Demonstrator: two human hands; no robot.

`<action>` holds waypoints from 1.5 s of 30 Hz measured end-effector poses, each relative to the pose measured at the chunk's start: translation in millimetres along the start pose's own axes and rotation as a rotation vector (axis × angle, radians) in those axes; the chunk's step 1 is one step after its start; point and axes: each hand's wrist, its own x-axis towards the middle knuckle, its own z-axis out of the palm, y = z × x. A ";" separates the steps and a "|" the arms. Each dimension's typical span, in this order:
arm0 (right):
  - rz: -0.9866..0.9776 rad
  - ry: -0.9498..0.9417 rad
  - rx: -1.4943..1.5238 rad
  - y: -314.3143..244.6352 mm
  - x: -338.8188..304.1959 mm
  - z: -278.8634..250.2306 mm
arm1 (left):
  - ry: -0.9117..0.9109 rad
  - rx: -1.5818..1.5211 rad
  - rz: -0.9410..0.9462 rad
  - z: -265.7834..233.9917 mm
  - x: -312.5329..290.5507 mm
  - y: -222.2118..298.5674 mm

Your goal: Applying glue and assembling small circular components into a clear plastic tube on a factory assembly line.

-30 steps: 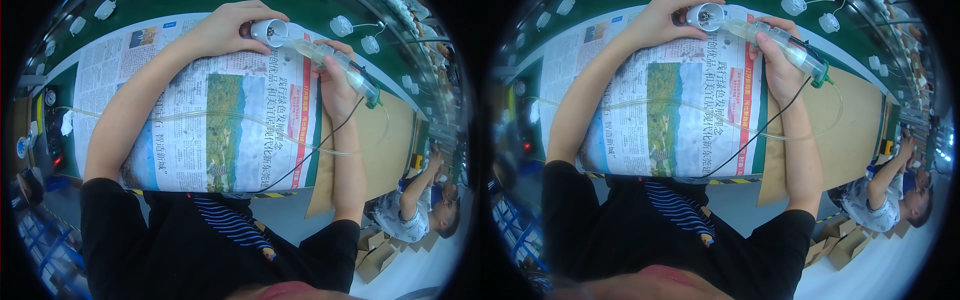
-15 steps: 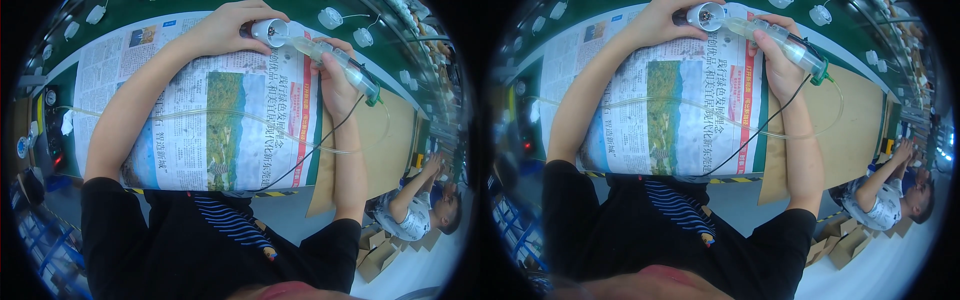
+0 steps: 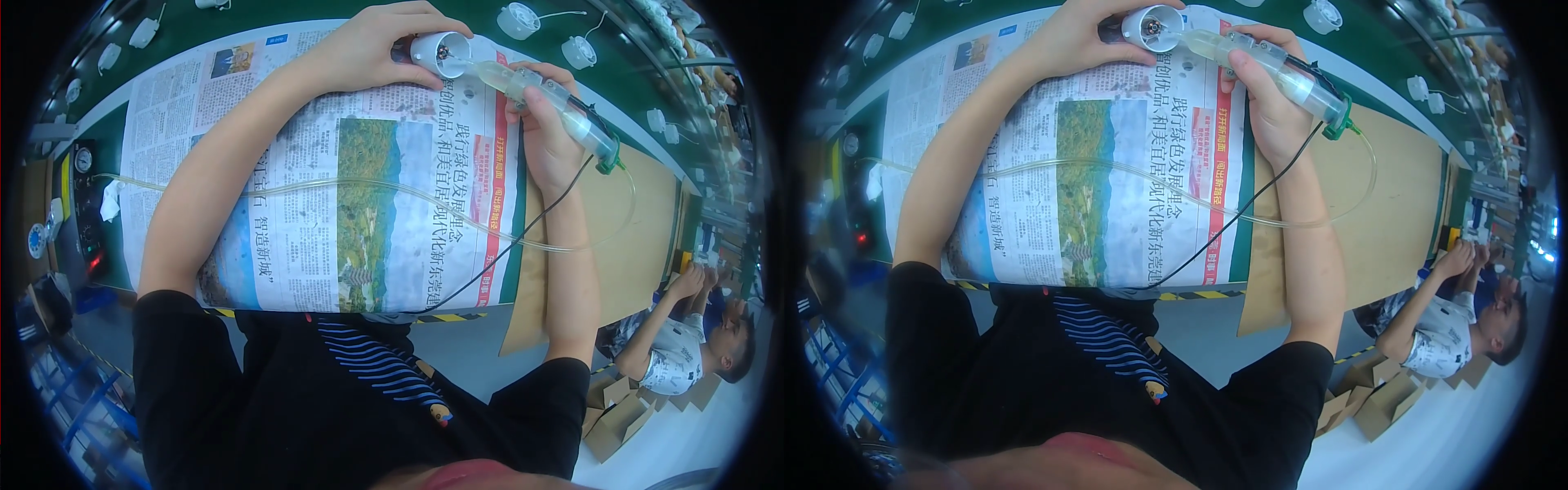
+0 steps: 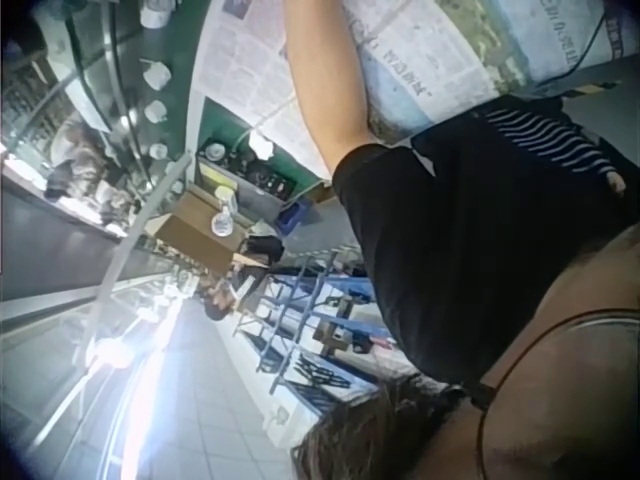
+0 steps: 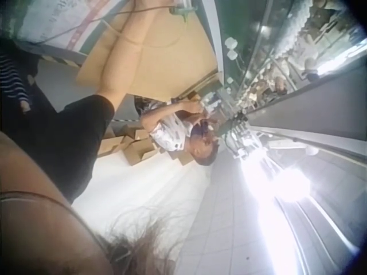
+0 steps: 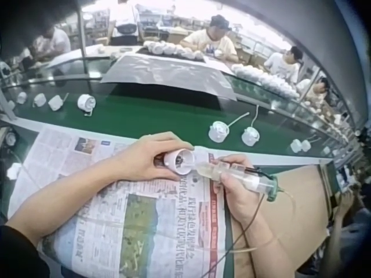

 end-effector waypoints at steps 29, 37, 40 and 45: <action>0.015 0.030 0.157 -9.3 0.3 5.7 | 0.003 1.089 0.353 8.7 71.1 -4.7; 0.009 0.000 0.193 -9.3 -1.9 -4.3 | 0.163 0.340 0.033 0.6 54.6 -1.0; 0.007 -0.013 0.228 -8.6 -0.3 -2.3 | 0.160 0.125 0.036 4.7 20.4 -0.6; 0.012 -0.013 0.201 -9.5 -0.2 1.7 | -0.002 -0.046 -0.034 11.9 -8.6 -6.4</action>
